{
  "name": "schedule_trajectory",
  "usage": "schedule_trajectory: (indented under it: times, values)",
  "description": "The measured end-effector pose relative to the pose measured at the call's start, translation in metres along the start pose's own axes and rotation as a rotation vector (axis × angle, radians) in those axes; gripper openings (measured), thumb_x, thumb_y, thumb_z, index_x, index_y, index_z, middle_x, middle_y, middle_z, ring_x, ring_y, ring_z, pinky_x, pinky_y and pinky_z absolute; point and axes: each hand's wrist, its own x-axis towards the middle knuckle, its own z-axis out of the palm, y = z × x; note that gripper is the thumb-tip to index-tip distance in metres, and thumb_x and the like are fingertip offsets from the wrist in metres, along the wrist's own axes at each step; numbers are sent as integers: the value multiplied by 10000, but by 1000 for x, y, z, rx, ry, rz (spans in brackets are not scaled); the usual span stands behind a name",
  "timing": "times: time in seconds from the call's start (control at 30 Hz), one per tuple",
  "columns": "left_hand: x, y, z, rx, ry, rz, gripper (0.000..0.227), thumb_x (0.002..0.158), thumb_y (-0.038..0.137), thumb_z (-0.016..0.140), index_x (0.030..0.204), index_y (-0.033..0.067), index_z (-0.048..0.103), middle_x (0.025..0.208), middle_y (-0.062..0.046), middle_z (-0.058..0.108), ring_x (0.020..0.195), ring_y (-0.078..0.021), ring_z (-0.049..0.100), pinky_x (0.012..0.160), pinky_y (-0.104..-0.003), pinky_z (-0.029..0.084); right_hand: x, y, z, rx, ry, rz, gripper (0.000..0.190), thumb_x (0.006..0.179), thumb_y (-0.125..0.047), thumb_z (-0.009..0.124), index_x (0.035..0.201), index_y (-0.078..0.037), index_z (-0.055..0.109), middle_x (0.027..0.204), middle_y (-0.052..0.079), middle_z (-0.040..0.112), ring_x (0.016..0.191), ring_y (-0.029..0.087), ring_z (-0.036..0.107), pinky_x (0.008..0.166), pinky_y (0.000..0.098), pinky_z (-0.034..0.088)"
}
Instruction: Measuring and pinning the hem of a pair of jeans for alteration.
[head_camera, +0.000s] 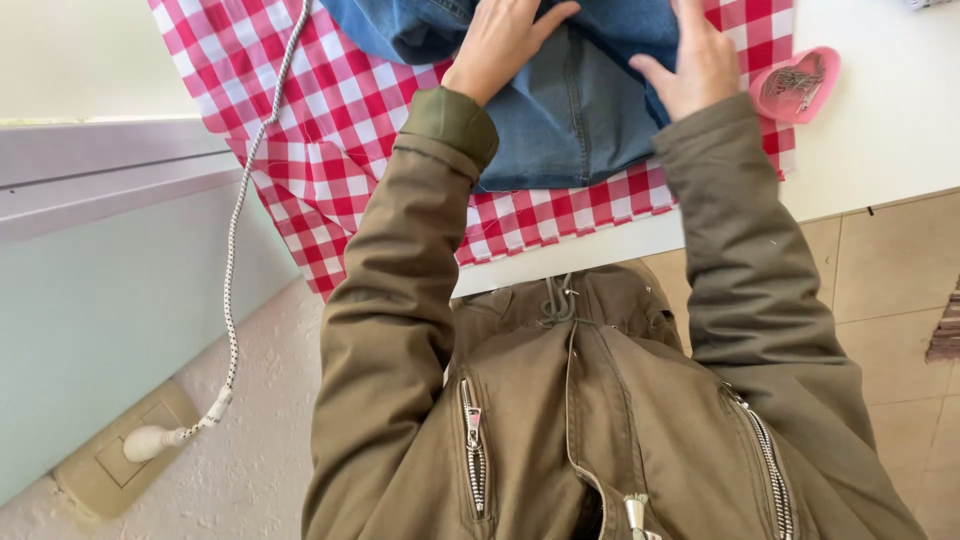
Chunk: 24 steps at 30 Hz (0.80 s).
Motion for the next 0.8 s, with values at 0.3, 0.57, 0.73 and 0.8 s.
schedule_trajectory:
  times: [0.3, 0.57, 0.73, 0.8]
  values:
    - [-106, 85, -69, 93, 134, -240, 607, 926, 108, 798, 1406, 11, 439, 1289, -192, 531, 1166, -361, 543, 986, -439, 491, -61, 46, -40, 28, -391, 97, 576, 893, -327, 927, 1252, 18, 637, 1041, 228, 739, 936, 348, 747, 859, 445, 596]
    - [-182, 91, -50, 97, -71, -602, 592, 896, 317, 856, 1292, 39, 515, 838, -85, 598, 803, -282, 613, 700, -425, 510, -109, 54, -52, 132, -395, 325, 621, 910, -251, 889, 1423, -27, 620, 1021, 170, 727, 891, 287, 710, 835, 423, 578]
    - [-192, 106, -51, 200, -32, -491, 410, 856, 319, 862, 939, 22, 593, 814, -110, 590, 753, -302, 595, 613, -435, 484, -143, 16, -73, -173, -186, 208, 839, 762, -261, 986, 1393, 40, 522, 1170, 221, 665, 1030, 322, 663, 880, 432, 571]
    - [-186, 110, -53, 154, -38, -535, 387, 859, 303, 861, 892, 10, 610, 799, -112, 587, 726, -298, 592, 593, -435, 477, -164, 35, -52, -71, -90, 201, 649, 840, -157, 922, 1329, 50, 549, 1178, 216, 679, 1052, 295, 683, 889, 399, 586]
